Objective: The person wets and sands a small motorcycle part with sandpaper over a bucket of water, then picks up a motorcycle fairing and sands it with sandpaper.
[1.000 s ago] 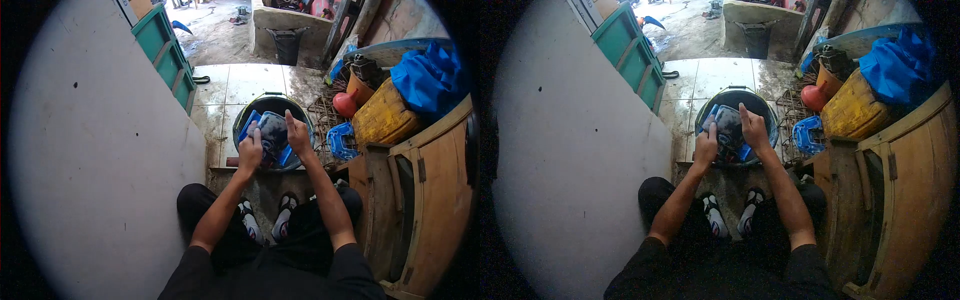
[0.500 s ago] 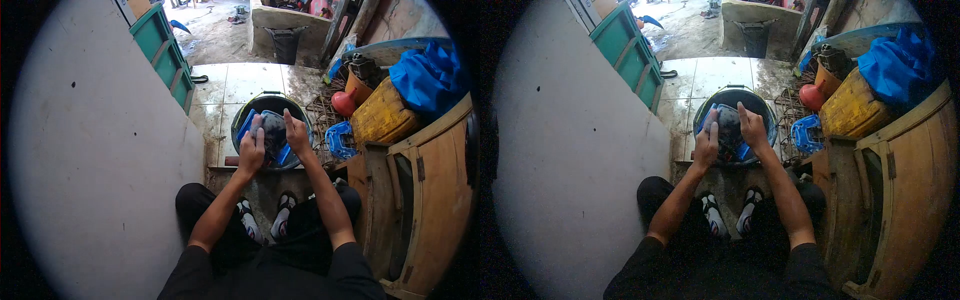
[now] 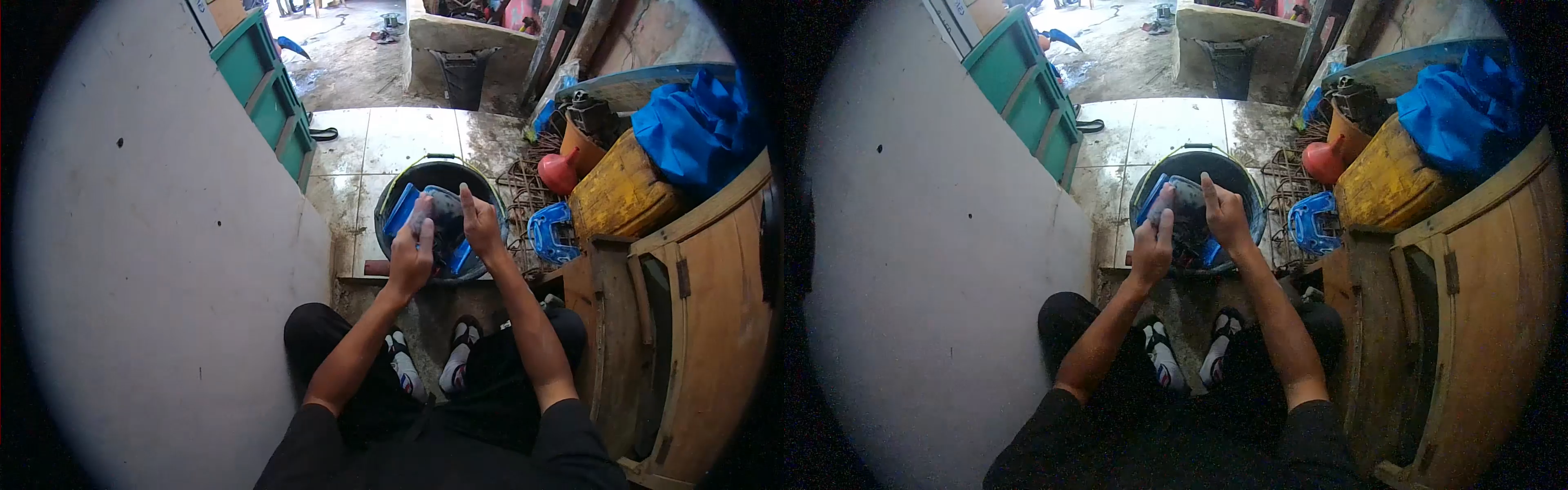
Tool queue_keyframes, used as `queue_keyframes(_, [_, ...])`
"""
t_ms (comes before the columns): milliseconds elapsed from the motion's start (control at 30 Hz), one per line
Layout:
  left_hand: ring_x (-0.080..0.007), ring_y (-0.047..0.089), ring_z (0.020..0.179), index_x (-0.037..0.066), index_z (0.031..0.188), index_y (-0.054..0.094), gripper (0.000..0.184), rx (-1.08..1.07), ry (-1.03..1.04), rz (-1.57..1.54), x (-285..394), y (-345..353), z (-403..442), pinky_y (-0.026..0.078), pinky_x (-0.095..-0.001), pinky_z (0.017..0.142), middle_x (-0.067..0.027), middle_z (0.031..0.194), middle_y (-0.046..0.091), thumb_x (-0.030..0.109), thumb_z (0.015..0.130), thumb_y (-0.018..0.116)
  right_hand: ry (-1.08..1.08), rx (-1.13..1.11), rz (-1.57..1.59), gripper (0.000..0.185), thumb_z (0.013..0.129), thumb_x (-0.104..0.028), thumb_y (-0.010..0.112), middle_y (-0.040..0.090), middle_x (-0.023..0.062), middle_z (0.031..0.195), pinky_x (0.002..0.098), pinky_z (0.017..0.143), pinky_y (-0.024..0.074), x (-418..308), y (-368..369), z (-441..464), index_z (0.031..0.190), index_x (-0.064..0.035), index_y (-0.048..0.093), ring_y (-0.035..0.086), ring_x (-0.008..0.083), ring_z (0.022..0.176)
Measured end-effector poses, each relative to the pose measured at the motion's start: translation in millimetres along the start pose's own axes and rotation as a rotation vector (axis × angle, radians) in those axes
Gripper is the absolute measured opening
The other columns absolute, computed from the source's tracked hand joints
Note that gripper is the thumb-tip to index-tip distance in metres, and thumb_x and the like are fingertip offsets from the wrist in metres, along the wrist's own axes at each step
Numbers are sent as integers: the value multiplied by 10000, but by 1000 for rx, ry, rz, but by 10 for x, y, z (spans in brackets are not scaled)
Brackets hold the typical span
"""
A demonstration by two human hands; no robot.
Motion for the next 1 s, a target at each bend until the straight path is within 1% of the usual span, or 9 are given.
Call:
queue_keyframes(67, [-391, 510, 1310, -44, 1398, 493, 487, -36, 53, 83, -20, -32, 6, 392, -378, 1088, -276, 1390, 533, 291, 1061, 382, 20, -13, 16, 640, 1057, -499, 406, 415, 119, 557, 392, 550, 390, 16, 27, -26, 771, 57, 541, 395, 148, 561])
queue_keyframes(200, [-393, 453, 1367, -42, 1408, 485, 454, -17, -436, 56, -276, -36, 10, 353, -395, 1126, -253, 1449, 493, 226, 1043, 446, 34, -36, -22, 638, 1058, -492, 408, 448, 132, 572, 392, 559, 393, 9, 4, -8, 769, 60, 544, 428, 149, 568])
queue_keyframes(333, [-412, 514, 1294, -33, 1417, 472, 475, -14, 105, 155, 8, -6, 1, 401, -374, 1082, -287, 1348, 561, 270, 1055, 415, 3, -1, 3, 642, 1061, -488, 399, 415, 128, 554, 393, 554, 386, -1, 16, -18, 757, 64, 521, 396, 152, 563])
queue_keyframes(467, [-348, 453, 1377, -49, 1413, 475, 465, -90, -589, 47, -289, -71, 55, 344, -357, 1132, -245, 1447, 501, 238, 1050, 438, 6, -35, -42, 654, 1063, -500, 381, 419, 128, 566, 398, 564, 398, 18, 17, -13, 756, 62, 514, 389, 156, 571])
queue_keyframes(567, [-399, 462, 1349, -39, 1422, 469, 467, -5, -39, 5, -47, 8, 3, 370, -372, 1103, -241, 1441, 505, 235, 1045, 441, 16, -5, 6, 635, 1064, -483, 399, 409, 107, 551, 390, 547, 386, -10, 12, -26, 754, 57, 524, 388, 138, 571])
queue_keyframes(667, [-389, 463, 1356, -45, 1426, 461, 463, -8, 84, 206, -112, -32, 6, 362, -377, 1111, -253, 1443, 498, 214, 1042, 440, 22, -19, 10, 622, 1064, -474, 408, 418, 100, 545, 384, 542, 386, 17, 26, -1, 765, 56, 539, 391, 127, 571])
queue_keyframes(700, [-382, 469, 1355, -49, 1419, 467, 459, 9, -231, 125, -151, -26, 12, 362, -390, 1111, -259, 1447, 491, 210, 1041, 438, 22, -23, 12, 622, 1064, -474, 408, 418, 100, 545, 384, 542, 386, 35, 37, -13, 765, 56, 539, 391, 127, 571])
queue_keyframes(800, [-380, 473, 1352, -51, 1406, 481, 453, 19, -223, 55, -143, -35, 27, 367, -401, 1107, -261, 1455, 482, 211, 1038, 443, 0, -20, 0, 612, 1064, -466, 415, 412, 100, 542, 379, 537, 383, 26, 0, -1, 776, 59, 545, 390, 120, 571])
queue_keyframes(1000, [-384, 453, 1368, -44, 1409, 481, 454, -64, 153, 339, 84, 14, -43, 360, -398, 1115, -255, 1459, 479, 214, 1039, 438, -15, -14, 15, 586, 1060, -448, 429, 369, 127, 580, 388, 545, 379, -30, 17, 3, 776, 56, 519, 365, 130, 588])
Point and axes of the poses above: each hand's wrist, its own z-axis towards the middle knuckle, its own y-axis out of the palm, x = y × z, the point moved 2 cm from there along z, towards the middle knuckle
